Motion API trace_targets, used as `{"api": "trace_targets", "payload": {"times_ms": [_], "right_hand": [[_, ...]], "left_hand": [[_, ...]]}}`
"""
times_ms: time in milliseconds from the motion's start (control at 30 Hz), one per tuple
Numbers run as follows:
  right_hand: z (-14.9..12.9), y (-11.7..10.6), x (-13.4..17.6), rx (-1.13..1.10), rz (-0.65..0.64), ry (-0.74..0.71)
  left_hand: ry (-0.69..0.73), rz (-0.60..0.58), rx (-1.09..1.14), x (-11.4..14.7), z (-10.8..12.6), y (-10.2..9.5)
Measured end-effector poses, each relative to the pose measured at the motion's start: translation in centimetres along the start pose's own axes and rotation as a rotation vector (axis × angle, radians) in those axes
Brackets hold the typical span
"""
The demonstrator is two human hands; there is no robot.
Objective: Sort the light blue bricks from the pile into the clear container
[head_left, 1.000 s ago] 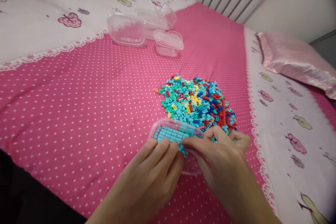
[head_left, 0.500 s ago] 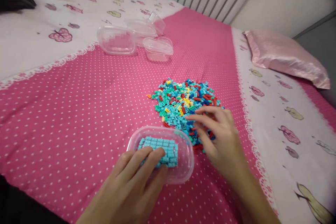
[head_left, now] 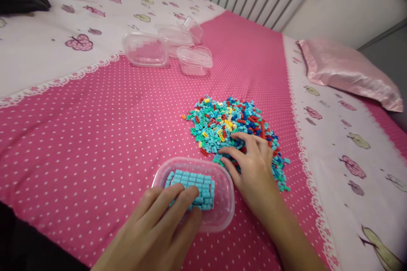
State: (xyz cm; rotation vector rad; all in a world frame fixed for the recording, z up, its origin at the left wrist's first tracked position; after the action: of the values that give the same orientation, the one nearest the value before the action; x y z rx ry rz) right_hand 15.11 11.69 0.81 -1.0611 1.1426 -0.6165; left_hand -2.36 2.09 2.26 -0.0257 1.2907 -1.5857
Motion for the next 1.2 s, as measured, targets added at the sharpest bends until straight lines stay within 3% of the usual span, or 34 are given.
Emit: {"api": "trace_targets", "payload": {"times_ms": [367,500,600,700,800,1200], "right_hand": [[0.2,-0.8,-0.5,-0.090,0.086,0.034],[1.1,-1.9,-0.7,-0.328,0.089,0.129],[1.3,-2.3,-0.6,-0.626,-0.012,0.217],[0.0,-3.4,-0.5,-0.755,-0.108,0.122],[-0.9,-4.5,-0.5,-0.728,-0.087,0.018],[-1.5,-3.4,-0.6,-0.763,-0.048,0.012]], "left_hand": [[-0.002,-0.073,0.013,-0.2,0.2,0.9],[0.001,-0.022,0.063,-0.7,0.4,0.2],[-0.015,0.063,0.152,-1.5,0.3,-0.8],[-0.063,0.107,0.174,-2.9,-0.1,-1.6],[-0.081,0.103,0.137,-4.5,-0.3,-1.8],[-0.150,0.040,0.033,-6.2,-1.0,-2.0]]}}
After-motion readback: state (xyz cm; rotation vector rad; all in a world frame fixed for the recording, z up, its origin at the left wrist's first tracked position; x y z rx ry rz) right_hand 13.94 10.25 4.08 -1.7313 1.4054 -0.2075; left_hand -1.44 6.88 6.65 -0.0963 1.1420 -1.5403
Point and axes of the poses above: each hand's wrist, its own x-axis away from the middle knuckle, its own y-axis out of the palm, z = x × y, the point moved 6 cm from there along -x, towards the middle knuckle, and after that the axes turned 13 degrees about x, right-handed, at the moved point
